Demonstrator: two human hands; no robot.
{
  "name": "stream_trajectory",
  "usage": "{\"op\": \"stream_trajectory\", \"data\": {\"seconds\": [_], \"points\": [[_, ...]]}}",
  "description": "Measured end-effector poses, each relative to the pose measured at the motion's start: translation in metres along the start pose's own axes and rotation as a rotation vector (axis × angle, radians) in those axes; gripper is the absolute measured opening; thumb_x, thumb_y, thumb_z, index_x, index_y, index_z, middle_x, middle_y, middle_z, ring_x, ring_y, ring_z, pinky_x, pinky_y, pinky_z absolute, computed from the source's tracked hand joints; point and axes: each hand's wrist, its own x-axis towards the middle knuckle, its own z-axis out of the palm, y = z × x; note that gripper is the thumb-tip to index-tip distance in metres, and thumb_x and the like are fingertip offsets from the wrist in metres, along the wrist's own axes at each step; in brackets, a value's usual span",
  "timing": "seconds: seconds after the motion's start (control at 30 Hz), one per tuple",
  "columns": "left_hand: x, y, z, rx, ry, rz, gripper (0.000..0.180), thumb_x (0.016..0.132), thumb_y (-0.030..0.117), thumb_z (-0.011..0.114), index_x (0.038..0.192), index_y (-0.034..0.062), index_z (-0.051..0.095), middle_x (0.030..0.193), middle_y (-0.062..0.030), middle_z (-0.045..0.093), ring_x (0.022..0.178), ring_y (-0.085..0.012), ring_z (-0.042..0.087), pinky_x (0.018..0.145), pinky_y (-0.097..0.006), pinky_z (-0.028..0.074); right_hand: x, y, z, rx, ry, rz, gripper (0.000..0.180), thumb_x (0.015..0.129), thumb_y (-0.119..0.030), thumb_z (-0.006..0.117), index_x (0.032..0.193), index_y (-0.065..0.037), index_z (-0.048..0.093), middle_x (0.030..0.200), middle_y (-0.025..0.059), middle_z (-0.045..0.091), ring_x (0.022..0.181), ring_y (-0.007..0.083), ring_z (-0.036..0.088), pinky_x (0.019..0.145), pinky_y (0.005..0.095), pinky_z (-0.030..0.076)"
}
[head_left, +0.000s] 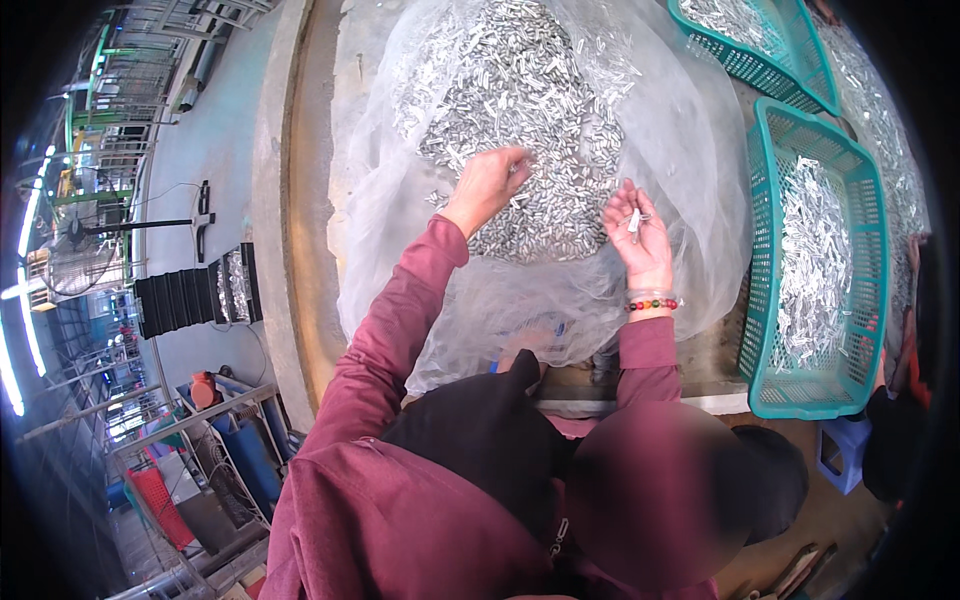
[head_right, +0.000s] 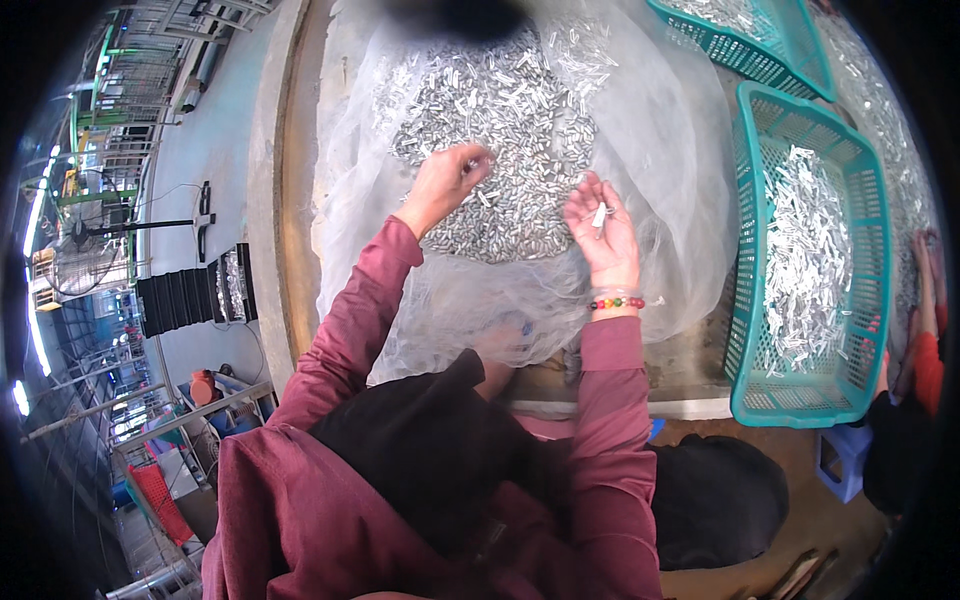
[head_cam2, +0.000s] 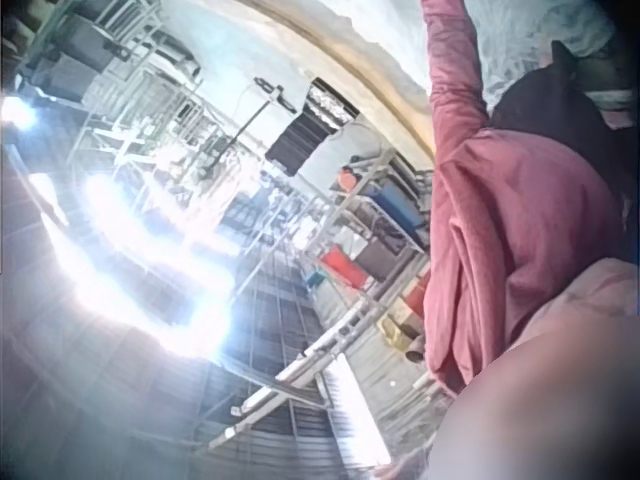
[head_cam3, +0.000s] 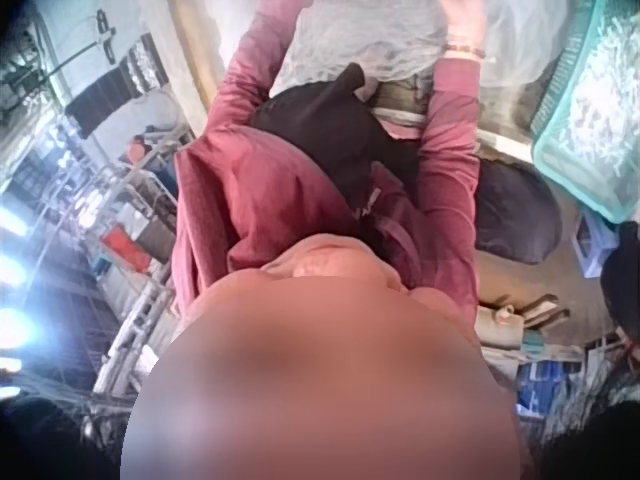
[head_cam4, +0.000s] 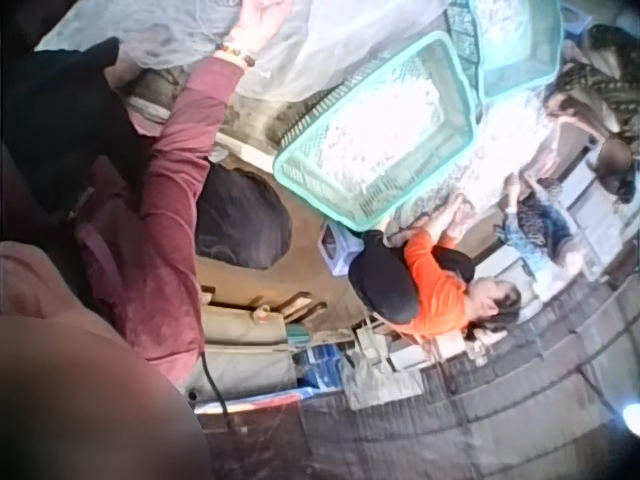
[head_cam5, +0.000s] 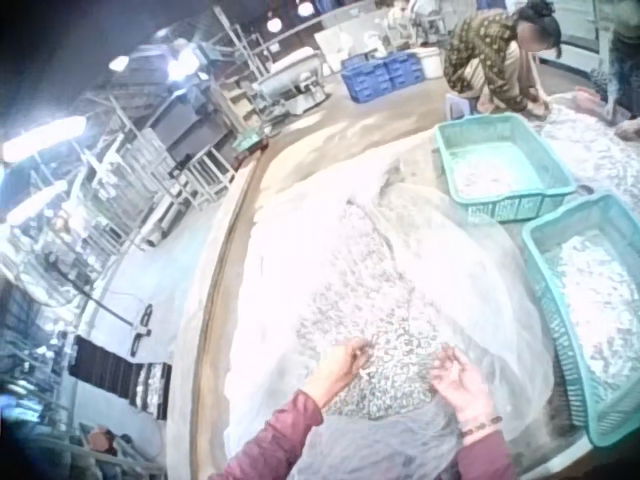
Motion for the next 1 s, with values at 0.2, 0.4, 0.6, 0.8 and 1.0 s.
{"op": "stream_trajectory", "data": {"seconds": [0.2, 0.4, 0.6, 0.8, 1.0], "points": [[-0.034, -0.063, 0.063, 0.260, -0.089, -0.008, 0.021, 0.075, 0.014, 0.067, 0.094, 0.0079, 0.065, 0.093, -0.0144, 0.058, 0.089, -0.0321, 0.059, 0.076, -0.041, 0.048, -0.007, 0.006, 0.005, -0.374, 0.282, -0.260, 0.017, 0.090, -0.019, 0.060, 0.097, -0.004, 0.055, 0.064, -0.0008, 0.044, 0.054, 0.0095, 0.041, 0.046, 0.0217, 0.032], [-0.014, -0.048, 0.043, 0.170, 0.017, -0.056, 0.018, 0.075, 0.020, 0.071, 0.077, 0.0040, 0.063, 0.079, -0.0092, 0.062, 0.071, -0.0235, 0.063, 0.063, -0.033, 0.051, -0.017, 0.019, 0.023, -0.399, 0.063, -0.012, 0.031, 0.096, -0.031, 0.047, 0.102, -0.001, 0.052, 0.052, -0.0045, 0.030, 0.041, 0.0054, 0.024, 0.035, 0.0206, 0.017], [-0.027, -0.055, -0.012, -0.874, 0.000, -0.553, 0.016, 0.082, 0.011, 0.068, 0.093, -0.0001, 0.061, 0.075, -0.0101, 0.065, 0.061, -0.0139, 0.064, 0.051, -0.024, 0.053, 0.010, 0.023, 0.050, -1.018, 0.049, 0.137, 0.023, 0.090, -0.027, 0.057, 0.091, -0.004, 0.056, 0.049, -0.0089, 0.029, 0.037, 0.0018, 0.022, 0.034, 0.0202, 0.014], [-0.058, -0.068, -0.007, -0.913, -0.149, -0.695, 0.029, 0.086, 0.013, 0.064, 0.110, -0.0017, 0.059, 0.077, -0.0092, 0.065, 0.064, -0.0140, 0.064, 0.056, -0.025, 0.053, 0.031, 0.005, 0.033, -1.864, -0.118, 0.049, 0.020, 0.082, -0.026, 0.066, 0.084, -0.006, 0.062, 0.058, -0.0028, 0.053, 0.049, 0.0074, 0.046, 0.046, 0.0253, 0.035], [-0.053, -0.078, 0.008, -1.561, 0.181, -0.628, 0.015, 0.088, 0.014, 0.061, 0.091, 0.0001, 0.055, 0.078, -0.0083, 0.063, 0.072, -0.0161, 0.063, 0.065, -0.027, 0.053, 0.078, 0.008, 0.046, -2.297, -0.283, -0.325, 0.021, 0.083, -0.025, 0.061, 0.087, -0.004, 0.063, 0.072, 0.0141, 0.064, 0.069, 0.0302, 0.063, 0.063, 0.0399, 0.047]]}}
